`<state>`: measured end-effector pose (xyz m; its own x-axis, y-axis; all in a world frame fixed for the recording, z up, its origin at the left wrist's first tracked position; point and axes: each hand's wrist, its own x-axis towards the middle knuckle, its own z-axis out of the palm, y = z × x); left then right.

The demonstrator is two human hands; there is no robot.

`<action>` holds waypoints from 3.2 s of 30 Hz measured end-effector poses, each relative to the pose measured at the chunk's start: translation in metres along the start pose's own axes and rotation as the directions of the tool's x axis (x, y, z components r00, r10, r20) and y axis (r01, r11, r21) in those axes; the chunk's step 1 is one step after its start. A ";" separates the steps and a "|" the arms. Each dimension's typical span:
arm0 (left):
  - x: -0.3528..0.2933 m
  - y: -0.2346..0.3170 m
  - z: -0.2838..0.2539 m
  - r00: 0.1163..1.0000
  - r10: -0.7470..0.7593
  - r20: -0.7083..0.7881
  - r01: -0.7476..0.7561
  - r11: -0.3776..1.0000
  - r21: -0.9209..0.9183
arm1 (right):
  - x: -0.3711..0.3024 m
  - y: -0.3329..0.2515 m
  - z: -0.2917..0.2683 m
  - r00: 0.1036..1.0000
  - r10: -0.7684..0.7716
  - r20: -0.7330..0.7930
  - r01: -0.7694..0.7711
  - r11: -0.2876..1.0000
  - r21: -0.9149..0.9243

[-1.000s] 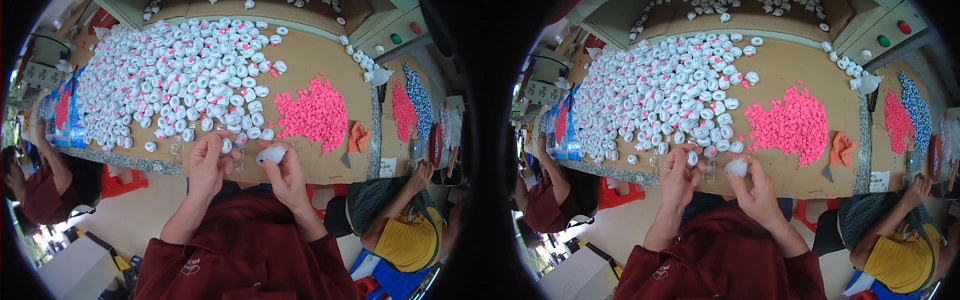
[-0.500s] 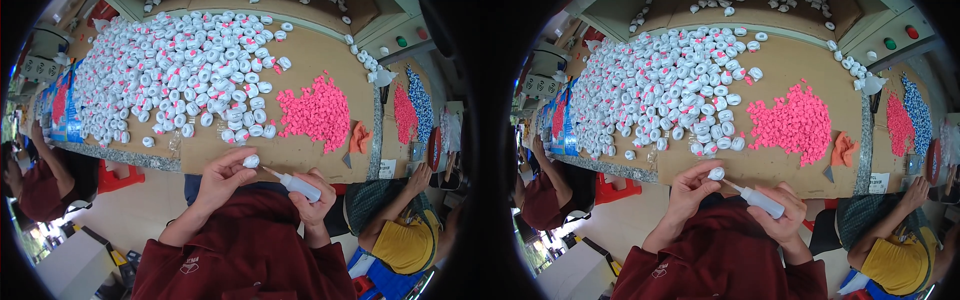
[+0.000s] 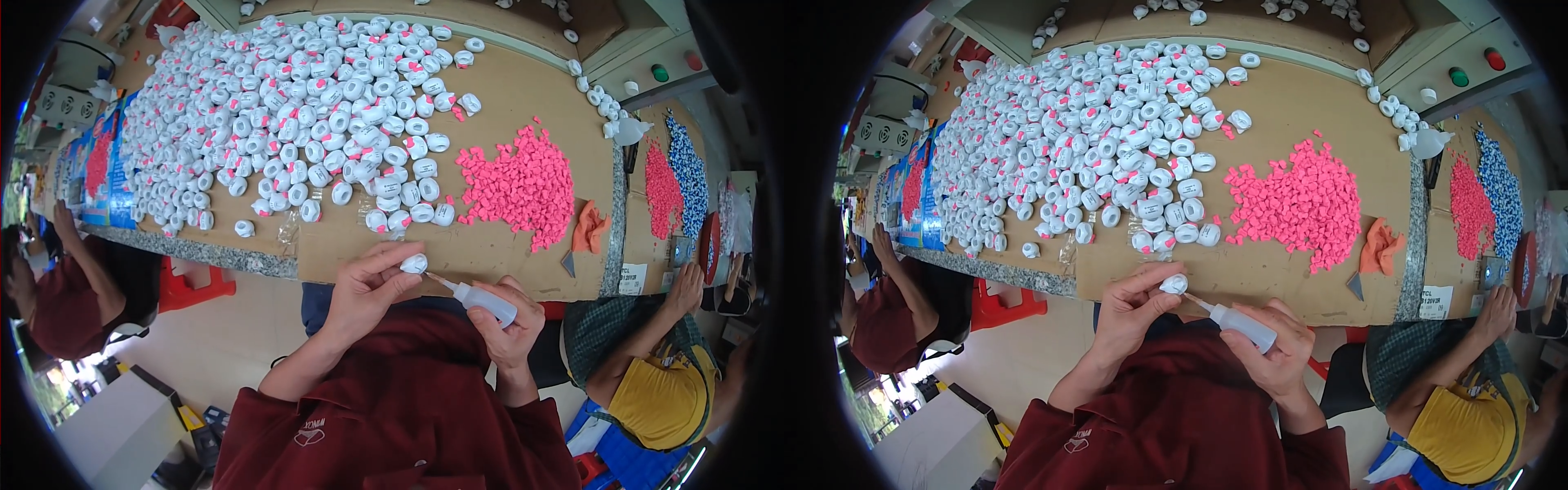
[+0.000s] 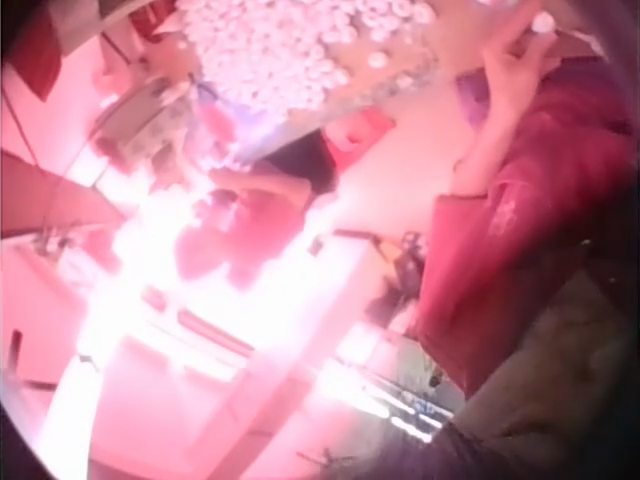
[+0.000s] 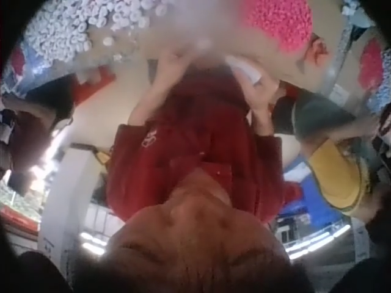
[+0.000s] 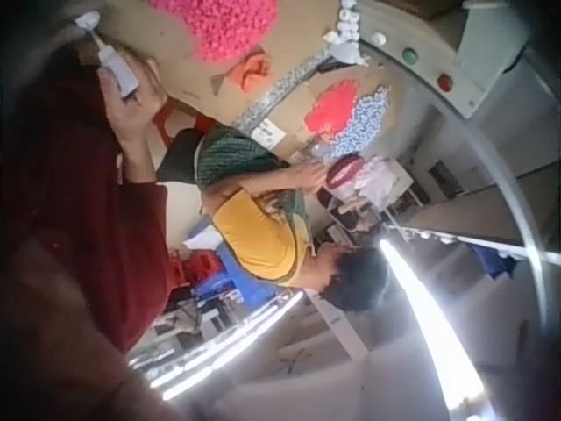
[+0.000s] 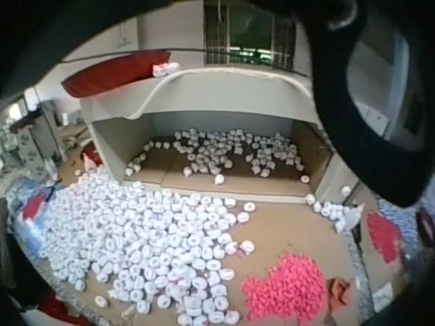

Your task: The person assembles toy components by applying glue from a bottle to white plastic shells and inserting pink heart pieces into them.

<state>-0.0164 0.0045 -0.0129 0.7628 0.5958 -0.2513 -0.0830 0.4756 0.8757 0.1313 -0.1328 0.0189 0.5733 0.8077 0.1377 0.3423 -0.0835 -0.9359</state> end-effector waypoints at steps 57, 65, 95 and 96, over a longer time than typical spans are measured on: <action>-0.009 0.001 0.014 0.989 -0.136 0.058 0.138 0.989 -0.049 | 0.019 0.027 -0.016 0.990 0.003 -0.142 -0.072 0.873 -0.482; -0.008 -0.004 0.023 0.992 -0.108 0.059 0.107 0.994 0.020 | 0.000 0.000 -0.001 0.981 0.194 -0.009 -0.194 0.981 0.018; -0.005 0.018 0.017 0.993 0.089 0.078 -0.115 0.887 0.447 | 0.003 0.008 0.015 0.985 0.168 0.037 -0.171 0.982 0.080; -0.004 0.022 0.016 0.996 0.081 -0.022 -0.065 0.910 0.408 | 0.003 0.009 0.015 0.978 0.209 0.001 -0.209 0.976 0.068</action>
<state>-0.0110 0.0020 0.0138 0.7391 0.6467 -0.1883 0.1366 0.1299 0.9821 0.1252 -0.1221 0.0058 0.6315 0.7730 -0.0614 0.1638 -0.2104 -0.9638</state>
